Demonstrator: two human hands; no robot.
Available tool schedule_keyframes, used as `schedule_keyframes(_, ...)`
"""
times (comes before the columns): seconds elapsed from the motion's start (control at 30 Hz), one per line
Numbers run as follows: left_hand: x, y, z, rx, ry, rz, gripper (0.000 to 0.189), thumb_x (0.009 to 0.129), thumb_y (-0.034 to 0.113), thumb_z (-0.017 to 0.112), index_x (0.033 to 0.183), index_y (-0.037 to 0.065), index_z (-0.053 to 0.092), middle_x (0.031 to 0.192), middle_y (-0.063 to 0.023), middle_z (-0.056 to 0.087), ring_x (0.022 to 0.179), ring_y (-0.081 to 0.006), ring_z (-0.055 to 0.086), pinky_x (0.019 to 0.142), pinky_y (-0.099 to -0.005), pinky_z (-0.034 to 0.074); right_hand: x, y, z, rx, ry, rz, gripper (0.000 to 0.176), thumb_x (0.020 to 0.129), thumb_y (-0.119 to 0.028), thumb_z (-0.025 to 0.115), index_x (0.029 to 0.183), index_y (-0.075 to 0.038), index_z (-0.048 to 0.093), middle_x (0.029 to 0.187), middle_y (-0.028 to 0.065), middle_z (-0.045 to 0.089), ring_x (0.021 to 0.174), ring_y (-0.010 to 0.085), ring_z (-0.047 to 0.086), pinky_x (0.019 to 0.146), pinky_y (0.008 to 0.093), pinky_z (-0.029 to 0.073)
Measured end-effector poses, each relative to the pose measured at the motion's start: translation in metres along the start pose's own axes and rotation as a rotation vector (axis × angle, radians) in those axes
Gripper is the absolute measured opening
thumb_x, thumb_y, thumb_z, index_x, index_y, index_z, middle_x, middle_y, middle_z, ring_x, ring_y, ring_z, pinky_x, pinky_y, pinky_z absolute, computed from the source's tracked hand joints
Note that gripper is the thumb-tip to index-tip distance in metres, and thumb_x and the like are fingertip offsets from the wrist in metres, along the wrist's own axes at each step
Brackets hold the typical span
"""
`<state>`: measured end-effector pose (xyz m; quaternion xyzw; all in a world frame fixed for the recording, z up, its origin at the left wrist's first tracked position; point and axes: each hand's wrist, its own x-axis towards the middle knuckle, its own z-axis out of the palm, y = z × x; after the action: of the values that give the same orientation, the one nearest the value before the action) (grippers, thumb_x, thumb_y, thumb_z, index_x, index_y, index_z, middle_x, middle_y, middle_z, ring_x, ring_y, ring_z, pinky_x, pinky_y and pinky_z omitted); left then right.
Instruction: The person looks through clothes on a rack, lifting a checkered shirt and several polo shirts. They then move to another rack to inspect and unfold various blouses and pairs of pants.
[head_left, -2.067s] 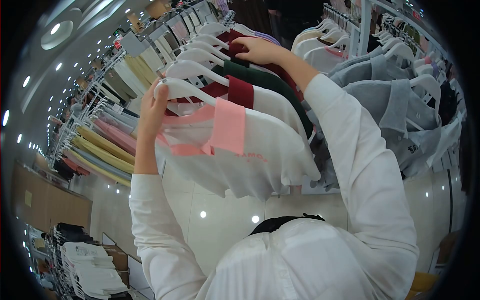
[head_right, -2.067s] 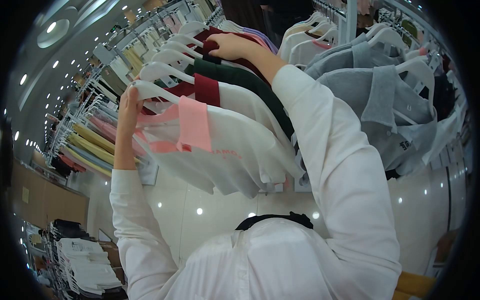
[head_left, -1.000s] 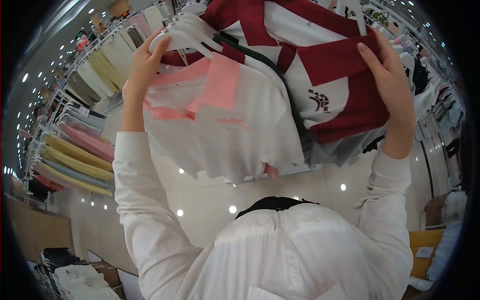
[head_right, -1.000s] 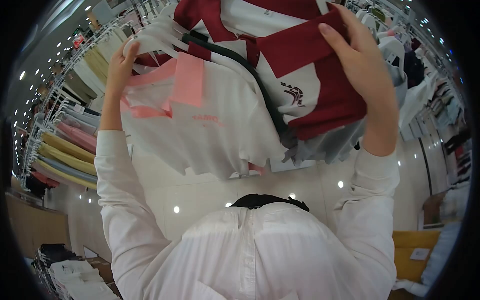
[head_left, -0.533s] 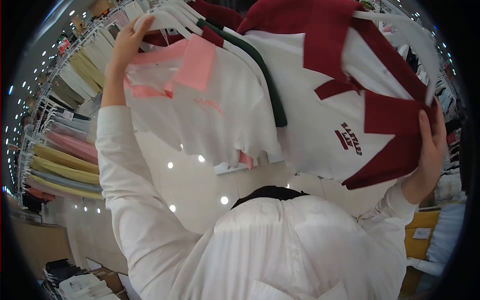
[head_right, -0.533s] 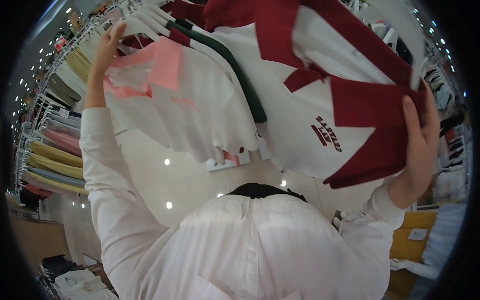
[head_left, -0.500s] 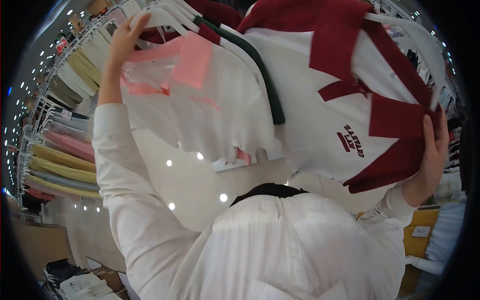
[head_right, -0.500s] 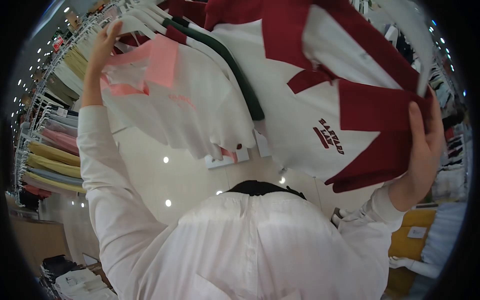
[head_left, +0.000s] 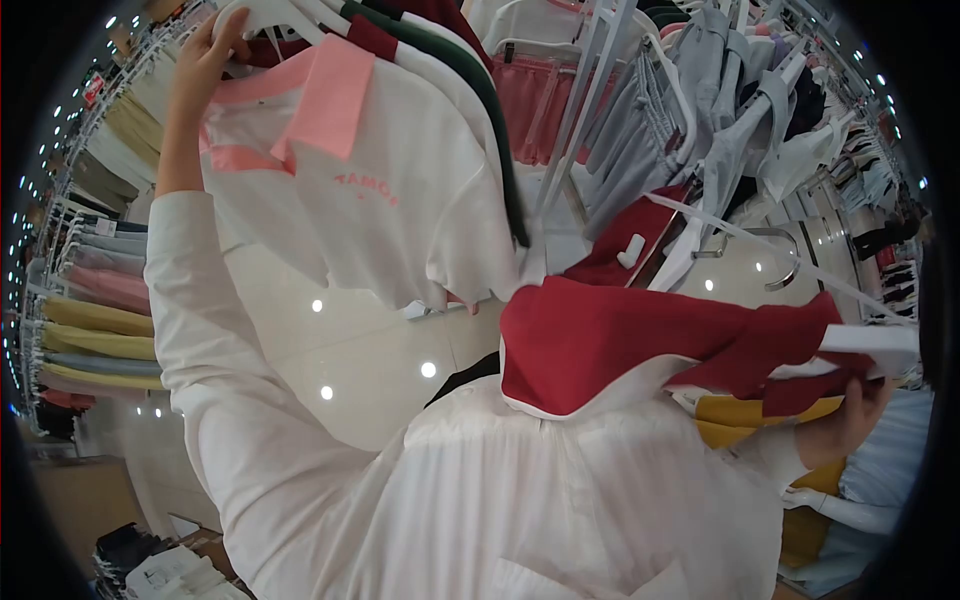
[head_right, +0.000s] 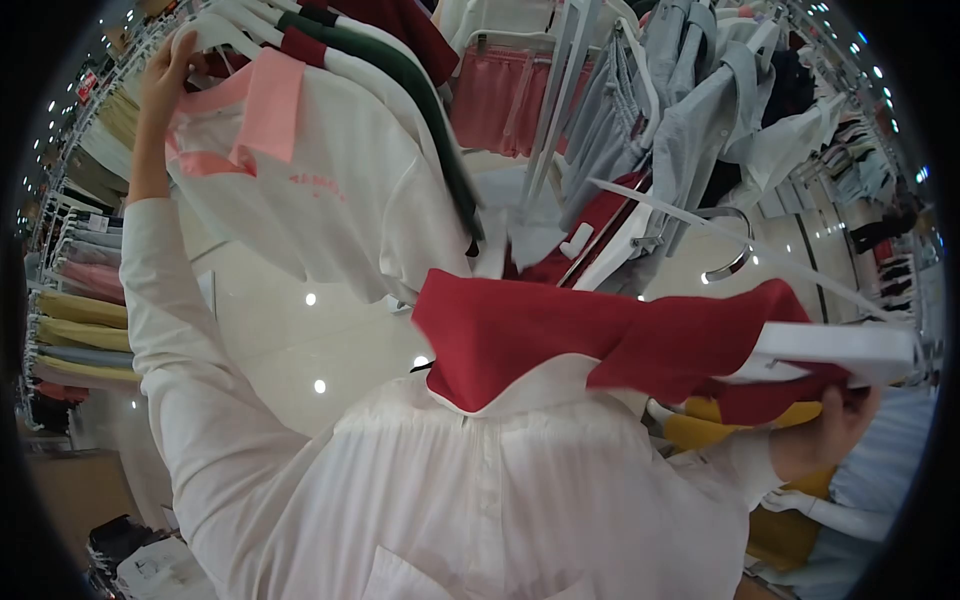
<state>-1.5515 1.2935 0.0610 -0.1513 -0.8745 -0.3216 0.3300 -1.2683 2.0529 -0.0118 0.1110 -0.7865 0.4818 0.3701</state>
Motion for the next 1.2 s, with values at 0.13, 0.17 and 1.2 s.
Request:
schedule_keyframes(0.13, -0.003, 0.012, 0.006, 0.109, 0.073, -0.053, 0.041, 0.086, 0.044, 0.051, 0.098, 0.007, 0.062, 0.073, -0.0060, 0.063, 0.065, -0.0124, 0.056, 0.061, -0.0247, 0.043, -0.009, -0.013, 0.006, 0.041, 0.113, 0.063, 0.053, 0.076, -0.002, 0.060, 0.123, 0.009, 0.039, 0.118, 0.0214, 0.048, 0.109, 0.0262, 0.047, 0.096, 0.0370, 0.032)
schedule_keyframes(0.17, -0.005, 0.021, 0.014, 0.062, 0.134, -0.063, 0.042, 0.083, 0.046, 0.055, 0.102, 0.008, 0.061, 0.066, -0.0049, 0.061, 0.057, -0.0142, 0.055, 0.054, -0.0268, 0.043, -0.005, -0.016, 0.012, 0.082, 0.147, 0.096, 0.053, 0.076, -0.001, 0.060, 0.123, 0.009, 0.039, 0.118, 0.0220, 0.048, 0.109, 0.0262, 0.046, 0.097, 0.0370, 0.031)
schedule_keyframes(1.2, -0.105, 0.099, -0.049, -1.283, -0.306, -0.225, 0.042, 0.085, 0.022, 0.054, 0.120, -0.001, 0.049, 0.124, -0.0123, 0.047, 0.111, -0.0194, 0.046, 0.095, -0.0261, 0.034, 0.178, -0.143, 0.378, 0.547, -0.927, -0.164, 0.038, 0.082, -0.010, 0.060, 0.117, 0.000, 0.050, 0.100, 0.0047, 0.060, 0.090, 0.0102, 0.056, 0.081, 0.0231, 0.044)
